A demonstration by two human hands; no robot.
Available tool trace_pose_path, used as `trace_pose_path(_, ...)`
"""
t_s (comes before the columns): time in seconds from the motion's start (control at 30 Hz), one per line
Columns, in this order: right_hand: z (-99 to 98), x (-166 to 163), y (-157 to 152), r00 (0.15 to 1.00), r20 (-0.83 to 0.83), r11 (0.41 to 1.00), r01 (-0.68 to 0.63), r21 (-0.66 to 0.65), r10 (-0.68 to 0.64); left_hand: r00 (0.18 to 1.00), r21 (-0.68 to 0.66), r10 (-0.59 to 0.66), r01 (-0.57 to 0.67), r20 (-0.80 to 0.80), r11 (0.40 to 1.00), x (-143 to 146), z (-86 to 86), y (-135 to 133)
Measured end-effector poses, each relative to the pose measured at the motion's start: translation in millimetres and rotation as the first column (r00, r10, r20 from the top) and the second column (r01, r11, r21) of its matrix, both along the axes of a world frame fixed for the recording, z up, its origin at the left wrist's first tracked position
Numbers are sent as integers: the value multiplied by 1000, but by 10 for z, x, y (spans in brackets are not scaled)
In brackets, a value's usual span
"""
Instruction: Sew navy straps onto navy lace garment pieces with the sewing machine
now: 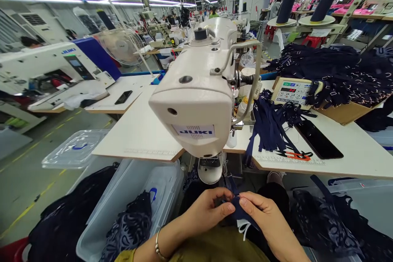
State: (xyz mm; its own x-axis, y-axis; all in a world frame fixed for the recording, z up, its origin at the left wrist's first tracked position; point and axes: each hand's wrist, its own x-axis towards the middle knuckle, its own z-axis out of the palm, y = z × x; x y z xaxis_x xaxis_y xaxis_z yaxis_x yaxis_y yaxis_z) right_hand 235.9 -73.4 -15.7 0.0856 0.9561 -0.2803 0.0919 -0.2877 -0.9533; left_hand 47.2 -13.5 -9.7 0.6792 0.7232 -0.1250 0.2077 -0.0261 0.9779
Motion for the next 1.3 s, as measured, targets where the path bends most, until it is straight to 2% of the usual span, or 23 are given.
trace_pose_path(0.07,-19,-92,-18,998,-43,998,37,44,-36,997,-52,76,-75,19,996,51,-46,-8)
trace_pose_path(0.27,-59,-139,13,999,35,983,25,180,-32,973,-14,227,-228,-34,974,23,-6,-48)
trace_pose_path(0.37,-38,-133,46,994,78,974,-87,210,72,961,53,269,-266,-71,963,-12,49,-86)
trace_pose_path(0.43,-25,-166,60,988,41,967,-154,202,149,959,96,274,-266,-78,959,-24,68,-106)
trace_pose_path(0.47,-27,-196,63,990,1,971,-140,192,143,959,129,272,-261,-77,957,-27,73,-115)
trace_pose_path(0.53,-47,-272,59,996,-88,983,-2,185,18,962,224,265,-244,-72,944,-32,74,-129)
trace_pose_path(0.6,-74,-345,51,977,-163,966,170,195,-139,963,338,265,-232,-54,912,-38,64,-140)
trace_pose_path(0.67,-77,-387,46,958,-206,950,240,201,-198,961,429,274,-235,-31,872,-49,51,-148)
trace_pose_path(0.77,-24,-384,47,981,-153,967,147,207,-117,958,529,288,-241,-6,813,-67,42,-154)
trace_pose_path(0.83,16,-367,41,996,-68,962,76,261,-60,960,594,281,-231,9,771,-82,52,-158)
trace_pose_path(0.93,10,-374,11,993,2,901,109,419,-121,962,692,271,-220,36,688,-112,72,-177)
trace_pose_path(1.03,-65,-416,-24,980,-12,794,168,584,-199,960,759,277,-200,26,620,-144,74,-215)
trace_pose_path(1.17,-124,-447,-22,984,-31,660,140,739,-174,962,822,265,-201,63,533,-162,57,-248)
trace_pose_path(1.3,-85,-428,21,987,-23,601,114,791,-156,963,814,260,-210,75,541,-161,78,-244)
